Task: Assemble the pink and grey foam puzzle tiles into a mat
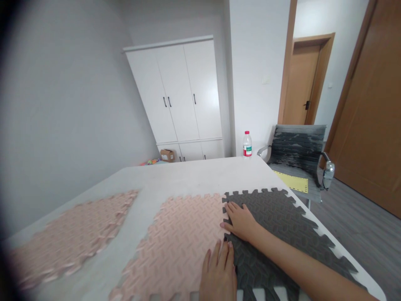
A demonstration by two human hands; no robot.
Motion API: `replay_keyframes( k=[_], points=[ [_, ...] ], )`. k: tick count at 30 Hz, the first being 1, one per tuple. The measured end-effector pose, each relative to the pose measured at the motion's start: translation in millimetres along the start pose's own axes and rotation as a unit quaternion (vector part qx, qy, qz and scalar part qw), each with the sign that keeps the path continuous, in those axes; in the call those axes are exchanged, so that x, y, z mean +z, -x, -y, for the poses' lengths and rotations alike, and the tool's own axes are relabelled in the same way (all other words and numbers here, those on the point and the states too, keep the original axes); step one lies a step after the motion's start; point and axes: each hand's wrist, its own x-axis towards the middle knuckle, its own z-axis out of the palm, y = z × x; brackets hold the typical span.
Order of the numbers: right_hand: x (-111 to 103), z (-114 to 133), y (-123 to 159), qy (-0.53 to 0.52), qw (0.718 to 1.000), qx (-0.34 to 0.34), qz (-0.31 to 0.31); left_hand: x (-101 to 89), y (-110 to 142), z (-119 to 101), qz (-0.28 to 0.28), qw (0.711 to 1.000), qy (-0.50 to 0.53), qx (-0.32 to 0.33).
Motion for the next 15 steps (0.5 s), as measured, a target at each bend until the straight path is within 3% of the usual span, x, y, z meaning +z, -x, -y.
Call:
replay_keyframes(
  k=[4,8,9,12,15],
  points=[
    [3,9,-2,0.033,0.999,0.024,-0.013,-13.8,0,3,0.011,1.0,0.011,0.006],
    [-1,10,-1,0.014,1.0,0.025,-0.013,-76.6,-21,30,0.106,0.984,0.081,0.117],
    [-4,7,1,-0.003,1.0,0.012,-0.007,-96.2,-30,43,0.121,0.983,0.082,0.108],
    [-16,-13,7,-0.066,0.997,-0.048,0.01,-146.2,-52,103,0.095,0.995,0.032,0.017],
    [-26,-48,19,-0.095,0.994,-0.053,-0.009,-171.7,-51,199,0.053,0.994,-0.013,-0.095]
  ],
)
